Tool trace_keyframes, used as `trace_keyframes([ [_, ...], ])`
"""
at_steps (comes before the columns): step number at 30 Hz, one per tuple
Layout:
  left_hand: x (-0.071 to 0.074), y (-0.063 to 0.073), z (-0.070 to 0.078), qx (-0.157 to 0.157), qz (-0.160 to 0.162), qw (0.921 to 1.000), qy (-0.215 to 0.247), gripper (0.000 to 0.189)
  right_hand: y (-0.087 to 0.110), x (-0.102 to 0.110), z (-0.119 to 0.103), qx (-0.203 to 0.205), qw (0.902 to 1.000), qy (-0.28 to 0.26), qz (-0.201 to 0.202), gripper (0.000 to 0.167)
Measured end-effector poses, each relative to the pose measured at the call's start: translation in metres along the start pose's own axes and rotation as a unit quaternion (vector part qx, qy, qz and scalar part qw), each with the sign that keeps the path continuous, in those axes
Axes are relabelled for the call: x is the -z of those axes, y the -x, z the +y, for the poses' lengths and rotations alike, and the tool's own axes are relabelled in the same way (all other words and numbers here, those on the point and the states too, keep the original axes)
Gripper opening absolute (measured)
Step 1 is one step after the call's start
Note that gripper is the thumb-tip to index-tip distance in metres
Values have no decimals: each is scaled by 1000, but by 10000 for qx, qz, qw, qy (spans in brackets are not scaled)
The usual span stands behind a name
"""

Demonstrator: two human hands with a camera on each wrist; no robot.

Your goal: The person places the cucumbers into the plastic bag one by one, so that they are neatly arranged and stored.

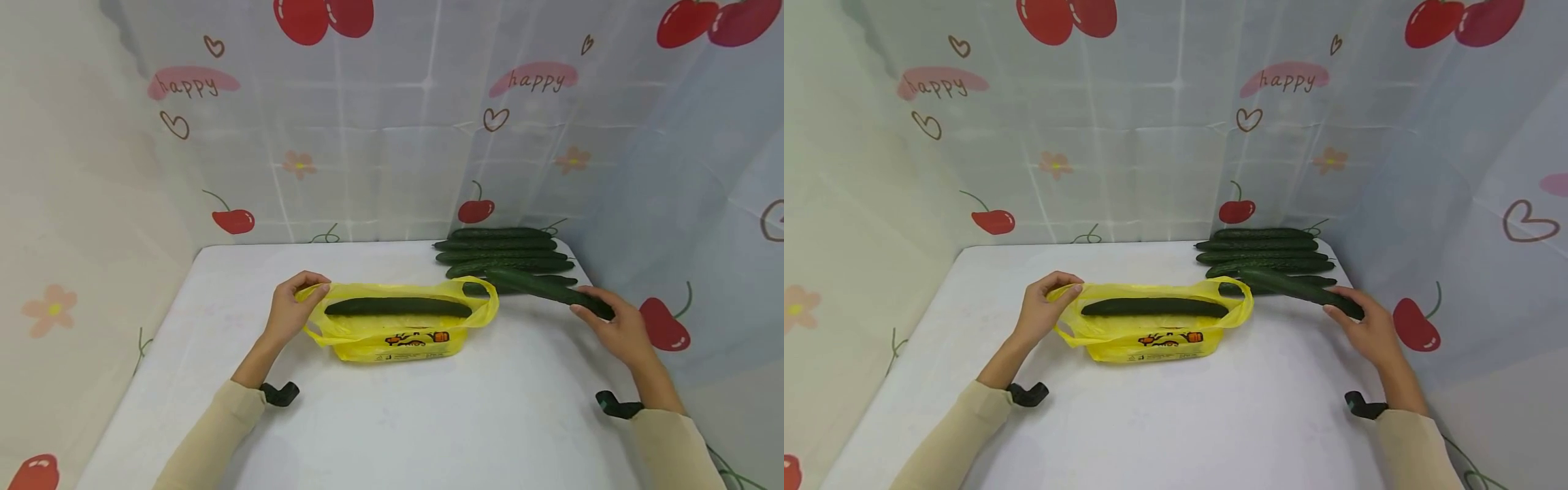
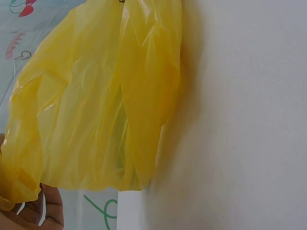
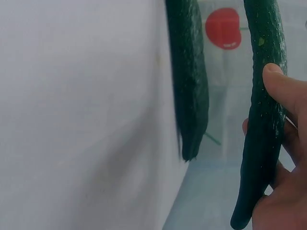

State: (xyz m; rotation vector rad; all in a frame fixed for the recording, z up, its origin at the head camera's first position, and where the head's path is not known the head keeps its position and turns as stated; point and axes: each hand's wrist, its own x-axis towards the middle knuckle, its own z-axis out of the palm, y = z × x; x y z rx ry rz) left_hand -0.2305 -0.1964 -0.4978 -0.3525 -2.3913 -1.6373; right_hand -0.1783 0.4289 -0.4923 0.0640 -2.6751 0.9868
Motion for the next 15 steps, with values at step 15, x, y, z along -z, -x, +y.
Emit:
trace_keyframes([
  [15,-1,-1,-1,-31,-13,9999,95,14,-8,-33,-62,900,9951,24,-414,40],
])
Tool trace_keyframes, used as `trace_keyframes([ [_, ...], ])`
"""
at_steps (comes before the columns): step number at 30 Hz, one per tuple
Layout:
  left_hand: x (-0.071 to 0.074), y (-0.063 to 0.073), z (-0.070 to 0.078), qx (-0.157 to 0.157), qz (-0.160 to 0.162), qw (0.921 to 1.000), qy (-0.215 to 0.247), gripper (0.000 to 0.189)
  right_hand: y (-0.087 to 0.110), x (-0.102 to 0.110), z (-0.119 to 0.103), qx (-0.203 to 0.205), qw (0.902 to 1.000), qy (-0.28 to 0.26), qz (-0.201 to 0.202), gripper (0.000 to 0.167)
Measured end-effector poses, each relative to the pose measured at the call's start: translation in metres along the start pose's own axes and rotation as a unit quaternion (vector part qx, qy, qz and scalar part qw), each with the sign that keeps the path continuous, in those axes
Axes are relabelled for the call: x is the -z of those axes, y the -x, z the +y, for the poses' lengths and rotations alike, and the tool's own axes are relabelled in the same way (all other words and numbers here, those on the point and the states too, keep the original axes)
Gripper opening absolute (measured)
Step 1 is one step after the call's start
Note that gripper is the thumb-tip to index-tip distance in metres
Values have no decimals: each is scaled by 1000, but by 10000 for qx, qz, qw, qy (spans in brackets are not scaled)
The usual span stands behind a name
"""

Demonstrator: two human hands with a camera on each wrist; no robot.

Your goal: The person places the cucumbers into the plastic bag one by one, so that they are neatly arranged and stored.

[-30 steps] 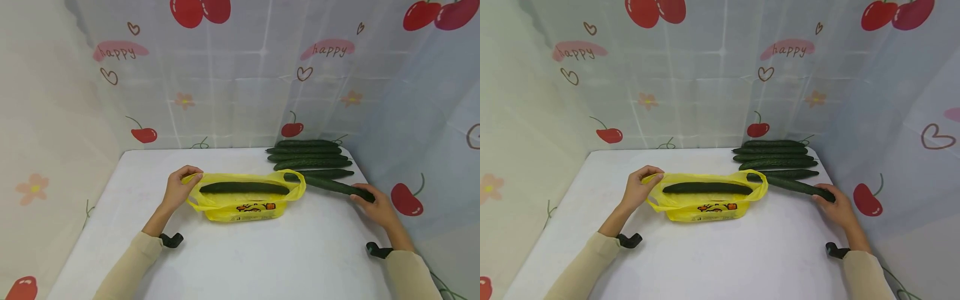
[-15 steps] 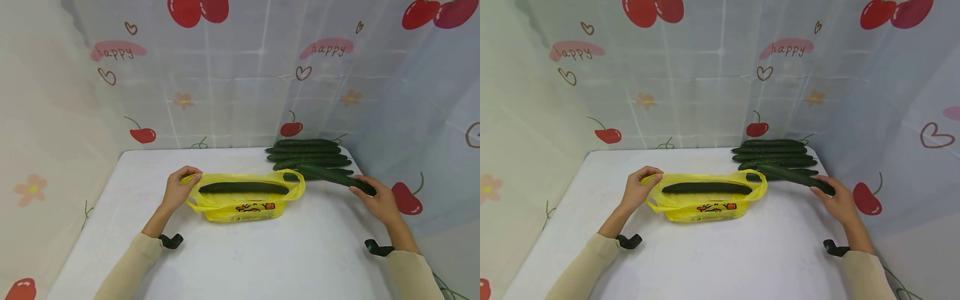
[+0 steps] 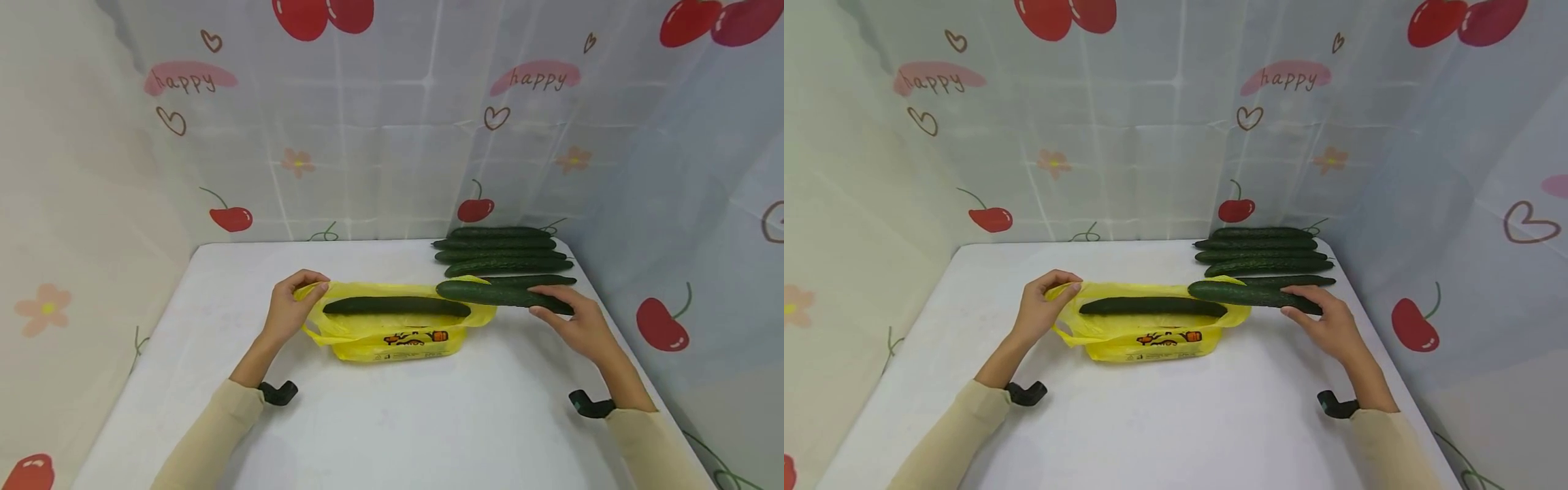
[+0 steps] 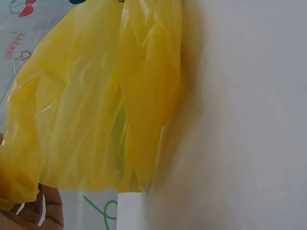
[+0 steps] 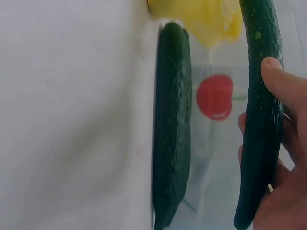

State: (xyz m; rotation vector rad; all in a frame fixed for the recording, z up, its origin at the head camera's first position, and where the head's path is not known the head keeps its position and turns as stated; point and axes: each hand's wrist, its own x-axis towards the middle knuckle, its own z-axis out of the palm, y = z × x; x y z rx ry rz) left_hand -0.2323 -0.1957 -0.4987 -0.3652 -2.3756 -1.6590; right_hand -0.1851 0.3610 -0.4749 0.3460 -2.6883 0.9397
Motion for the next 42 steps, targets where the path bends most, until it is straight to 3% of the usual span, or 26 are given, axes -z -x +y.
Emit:
trace_keyframes([
  [5,-2,-2,1,-34,-7,10000,57,15,-9,-15,-18,357,9990,50,-257,41],
  [11,-3,-2,0,-69,27,10000,58,14,-17,-32,-36,333,9971,12,-687,41],
  [18,-4,-2,0,-80,-30,9999,67,14,-21,-52,-57,523,9946,402,-807,41],
  [25,-3,-2,1,-81,-19,9999,84,14,-27,-71,-84,1115,9872,931,-657,40],
  [32,-4,-6,1,-78,-54,9999,108,14,-30,-93,-105,1396,9835,1058,-449,39],
  [39,-5,-5,-1,-44,-65,9999,118,14,-31,-118,-122,2074,9723,1075,26,38],
  [42,-6,-4,-1,-25,-90,9999,112,14,-32,-128,-127,2173,9707,1026,-33,38],
])
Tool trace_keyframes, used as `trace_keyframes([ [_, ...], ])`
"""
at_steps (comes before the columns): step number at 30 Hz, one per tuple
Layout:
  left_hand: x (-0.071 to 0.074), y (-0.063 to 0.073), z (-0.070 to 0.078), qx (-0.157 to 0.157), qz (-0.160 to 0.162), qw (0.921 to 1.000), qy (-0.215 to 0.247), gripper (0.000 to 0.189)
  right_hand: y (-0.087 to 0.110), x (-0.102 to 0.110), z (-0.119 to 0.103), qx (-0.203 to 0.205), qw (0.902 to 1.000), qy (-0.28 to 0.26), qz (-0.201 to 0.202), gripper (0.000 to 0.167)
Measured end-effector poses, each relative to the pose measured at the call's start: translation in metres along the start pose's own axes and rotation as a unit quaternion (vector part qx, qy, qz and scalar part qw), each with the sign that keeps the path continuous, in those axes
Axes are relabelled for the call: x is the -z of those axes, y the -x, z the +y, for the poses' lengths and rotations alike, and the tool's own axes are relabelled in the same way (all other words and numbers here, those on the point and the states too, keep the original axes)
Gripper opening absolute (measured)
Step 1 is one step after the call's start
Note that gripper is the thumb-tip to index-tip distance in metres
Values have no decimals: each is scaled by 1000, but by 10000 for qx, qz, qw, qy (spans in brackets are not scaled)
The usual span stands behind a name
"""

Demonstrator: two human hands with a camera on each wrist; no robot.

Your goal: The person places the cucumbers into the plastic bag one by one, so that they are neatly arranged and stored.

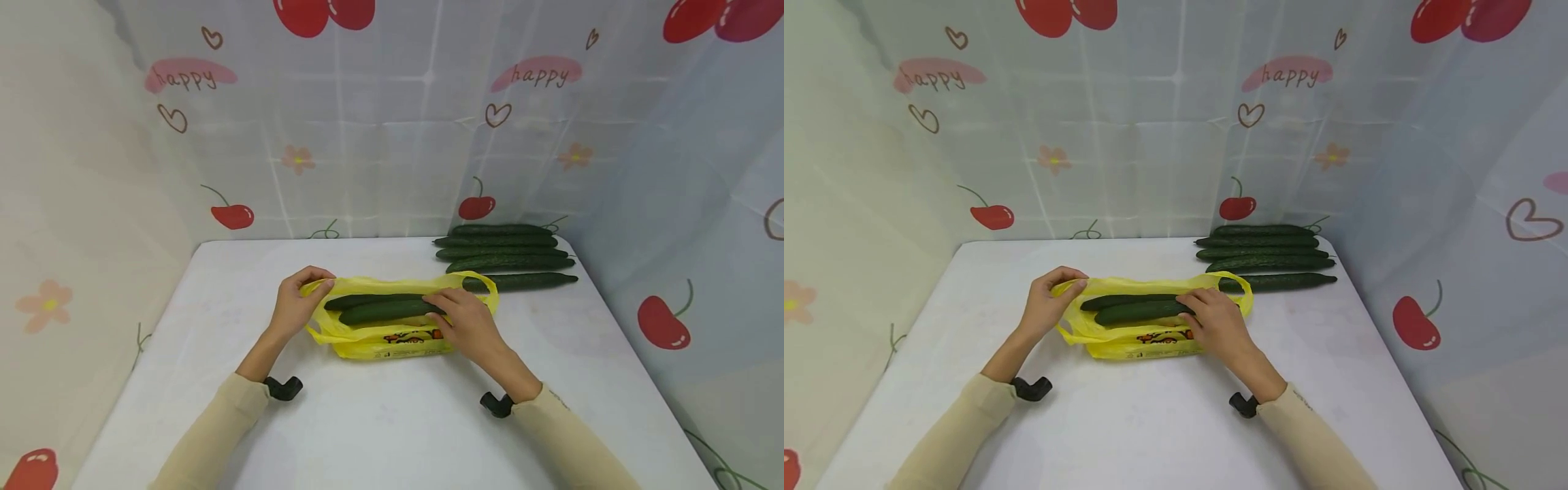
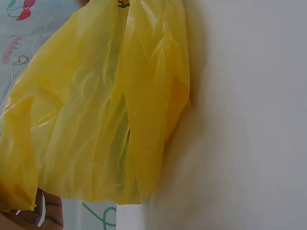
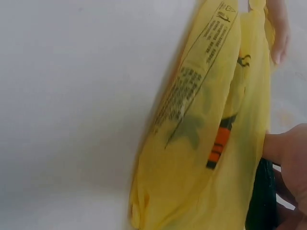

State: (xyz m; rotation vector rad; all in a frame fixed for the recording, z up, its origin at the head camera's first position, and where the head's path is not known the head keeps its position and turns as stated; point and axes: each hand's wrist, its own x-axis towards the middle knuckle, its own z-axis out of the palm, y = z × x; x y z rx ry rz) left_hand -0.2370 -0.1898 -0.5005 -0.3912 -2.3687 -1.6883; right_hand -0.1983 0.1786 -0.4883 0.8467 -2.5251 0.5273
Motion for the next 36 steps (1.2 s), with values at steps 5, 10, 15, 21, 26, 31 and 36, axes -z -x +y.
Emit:
trace_keyframes([
  [5,-1,1,5,55,-10,10000,-22,15,-8,-8,-3,-377,9960,-394,-707,36],
  [10,-2,0,8,134,-39,9999,-49,17,-13,-15,5,-998,9827,-921,-1256,36],
  [15,-2,1,9,207,-25,9997,-108,17,-15,-23,15,-1088,9780,-965,-1495,36],
  [21,1,1,11,195,-24,9998,-47,17,-20,-24,19,-968,9794,-965,-1484,31],
  [26,1,0,11,248,-16,9997,-58,18,-22,-23,20,-894,9783,-841,-1670,30],
  [31,1,0,8,299,-15,9995,-78,18,-19,-26,21,-962,9744,-788,-1872,32],
  [36,0,0,8,359,-5,9993,-124,17,-17,-27,19,-895,9761,-726,-1842,36],
])
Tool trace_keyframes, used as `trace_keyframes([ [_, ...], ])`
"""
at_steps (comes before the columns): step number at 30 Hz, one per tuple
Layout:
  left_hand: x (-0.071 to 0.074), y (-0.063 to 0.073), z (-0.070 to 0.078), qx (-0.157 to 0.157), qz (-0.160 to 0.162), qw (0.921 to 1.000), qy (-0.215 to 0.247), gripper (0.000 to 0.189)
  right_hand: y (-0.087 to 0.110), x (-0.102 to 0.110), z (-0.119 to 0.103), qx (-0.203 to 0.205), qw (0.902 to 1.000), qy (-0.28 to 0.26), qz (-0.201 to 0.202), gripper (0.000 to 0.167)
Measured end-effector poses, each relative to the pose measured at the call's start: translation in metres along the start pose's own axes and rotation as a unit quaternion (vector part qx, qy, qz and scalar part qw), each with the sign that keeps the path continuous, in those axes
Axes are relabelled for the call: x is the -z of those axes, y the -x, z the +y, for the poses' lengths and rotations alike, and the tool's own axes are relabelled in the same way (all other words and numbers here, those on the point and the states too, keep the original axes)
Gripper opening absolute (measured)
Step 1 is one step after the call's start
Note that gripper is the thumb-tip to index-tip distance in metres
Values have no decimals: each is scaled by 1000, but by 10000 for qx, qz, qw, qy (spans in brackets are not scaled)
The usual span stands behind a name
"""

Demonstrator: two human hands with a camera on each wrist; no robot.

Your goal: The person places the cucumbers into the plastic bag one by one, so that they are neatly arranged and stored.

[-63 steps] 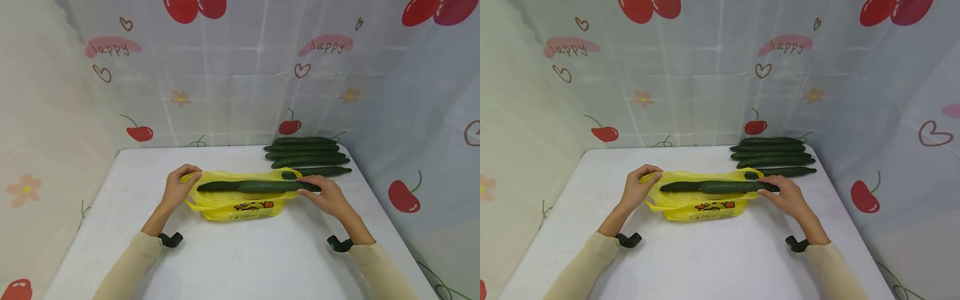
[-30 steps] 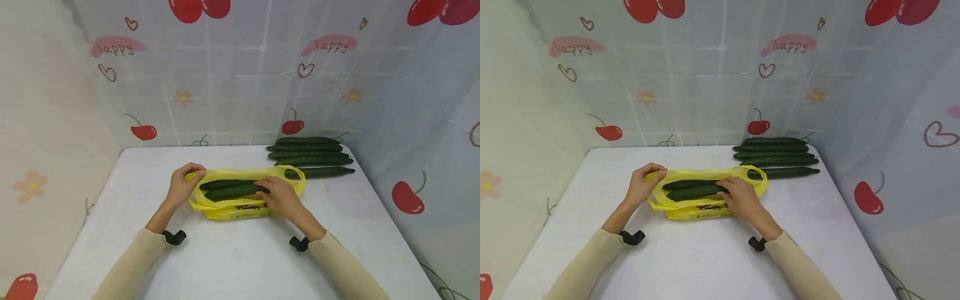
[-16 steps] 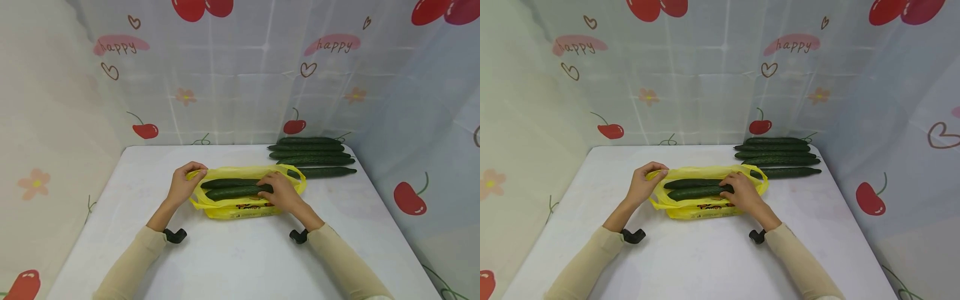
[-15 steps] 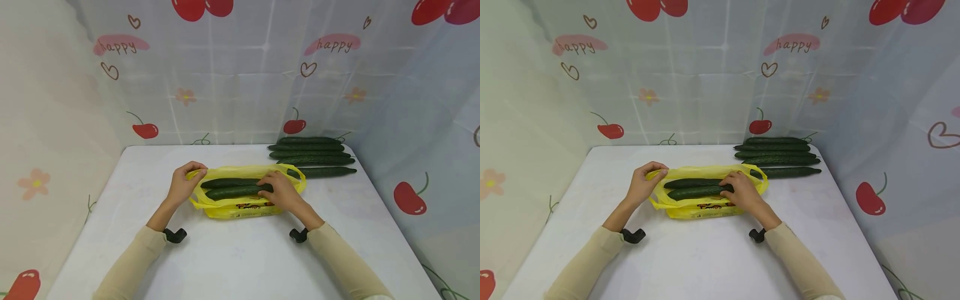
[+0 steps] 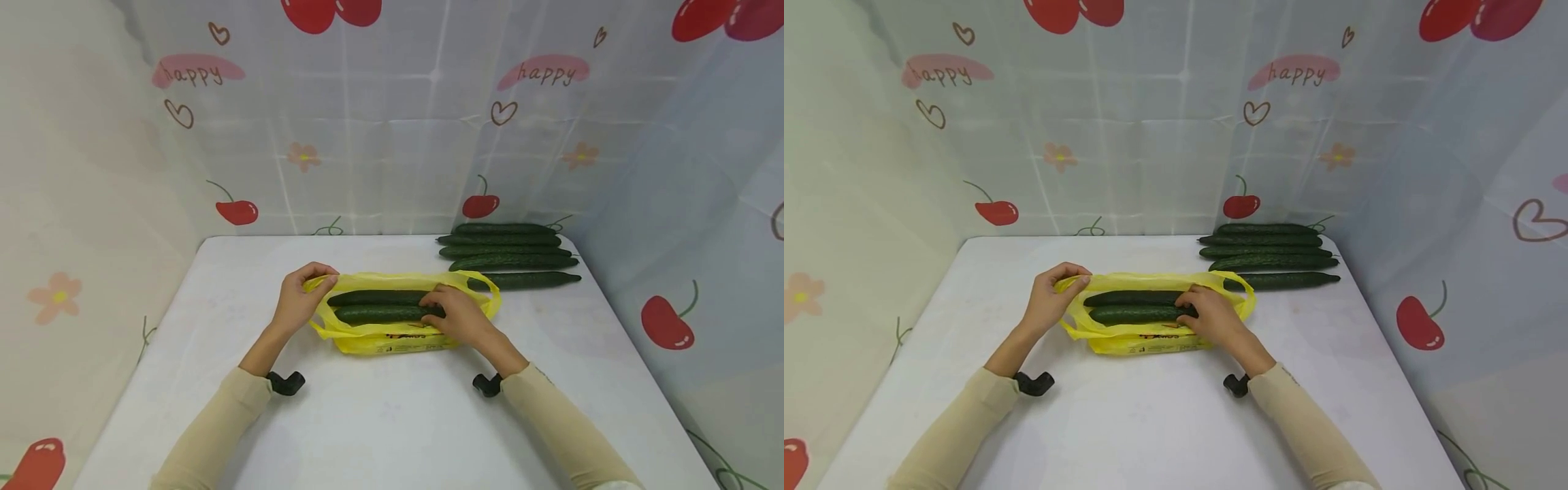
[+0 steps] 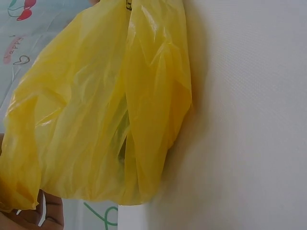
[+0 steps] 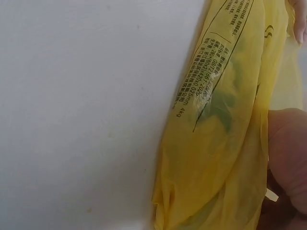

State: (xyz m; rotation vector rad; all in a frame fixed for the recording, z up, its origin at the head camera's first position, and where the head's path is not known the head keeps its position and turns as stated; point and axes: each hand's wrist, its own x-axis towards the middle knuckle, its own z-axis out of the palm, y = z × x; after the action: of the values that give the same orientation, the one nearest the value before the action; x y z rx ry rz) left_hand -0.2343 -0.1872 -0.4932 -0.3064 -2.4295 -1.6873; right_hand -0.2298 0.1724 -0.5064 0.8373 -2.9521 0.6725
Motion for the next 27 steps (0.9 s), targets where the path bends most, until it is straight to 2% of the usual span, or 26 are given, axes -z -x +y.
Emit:
trace_keyframes([
  [5,-1,5,14,29,7,10000,3,17,3,2,-4,224,9990,374,-114,49],
  [9,0,9,27,-24,4,10000,7,17,6,9,-9,277,9976,486,-409,54],
  [13,-1,11,30,-77,18,10000,4,17,8,18,-14,177,9967,318,-729,60],
  [17,-1,10,29,-92,14,9999,70,16,11,27,-15,133,9937,-126,-1106,62],
  [19,-1,8,24,-115,10,9999,94,16,13,31,-15,152,9891,-460,-1390,56],
  [22,-2,4,12,-130,18,9999,71,16,15,33,-14,182,9806,-771,-1794,36],
  [25,-3,0,5,-106,38,9999,23,16,16,36,-15,219,9775,-789,-1946,16],
  [27,-4,2,13,-87,46,9999,31,16,17,38,-14,182,9794,-582,-1925,16],
])
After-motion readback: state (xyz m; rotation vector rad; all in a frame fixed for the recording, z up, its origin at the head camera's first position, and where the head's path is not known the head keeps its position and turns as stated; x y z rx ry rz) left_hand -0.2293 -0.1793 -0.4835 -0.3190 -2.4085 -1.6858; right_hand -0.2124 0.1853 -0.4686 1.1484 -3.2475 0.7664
